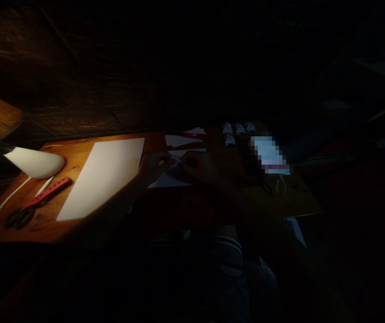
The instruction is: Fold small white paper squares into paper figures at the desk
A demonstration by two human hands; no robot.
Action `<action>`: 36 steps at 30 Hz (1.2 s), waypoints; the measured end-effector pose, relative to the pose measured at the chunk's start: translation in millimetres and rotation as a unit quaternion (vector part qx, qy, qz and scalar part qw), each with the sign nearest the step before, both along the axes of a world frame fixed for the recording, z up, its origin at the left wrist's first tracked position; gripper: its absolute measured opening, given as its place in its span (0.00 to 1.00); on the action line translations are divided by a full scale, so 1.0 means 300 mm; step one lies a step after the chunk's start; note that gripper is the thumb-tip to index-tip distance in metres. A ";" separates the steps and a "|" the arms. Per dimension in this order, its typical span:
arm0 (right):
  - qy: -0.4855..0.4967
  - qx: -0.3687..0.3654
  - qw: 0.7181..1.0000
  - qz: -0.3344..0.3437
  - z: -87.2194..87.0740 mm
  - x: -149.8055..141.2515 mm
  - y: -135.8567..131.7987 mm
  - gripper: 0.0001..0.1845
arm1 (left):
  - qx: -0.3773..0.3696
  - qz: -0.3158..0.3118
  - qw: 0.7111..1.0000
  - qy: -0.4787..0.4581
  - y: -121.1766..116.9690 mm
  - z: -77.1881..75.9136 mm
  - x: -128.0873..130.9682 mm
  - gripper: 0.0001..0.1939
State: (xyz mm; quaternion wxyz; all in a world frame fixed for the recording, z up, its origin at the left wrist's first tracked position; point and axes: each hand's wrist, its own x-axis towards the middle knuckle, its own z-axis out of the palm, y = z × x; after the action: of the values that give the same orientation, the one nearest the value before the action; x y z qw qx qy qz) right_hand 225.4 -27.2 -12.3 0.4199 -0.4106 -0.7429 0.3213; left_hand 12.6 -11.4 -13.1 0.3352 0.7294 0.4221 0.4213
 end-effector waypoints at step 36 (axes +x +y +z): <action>0.050 0.016 0.998 -0.019 0.003 0.005 0.002 0.15 | -0.036 -0.030 0.999 -0.025 0.002 0.012 0.000 0.25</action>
State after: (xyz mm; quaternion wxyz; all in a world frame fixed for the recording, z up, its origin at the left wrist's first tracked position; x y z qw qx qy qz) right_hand 227.0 -26.5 -11.5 0.4692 -0.4013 -0.7182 0.3210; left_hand 12.6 -11.0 -9.5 0.3845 0.7183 0.4064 0.4136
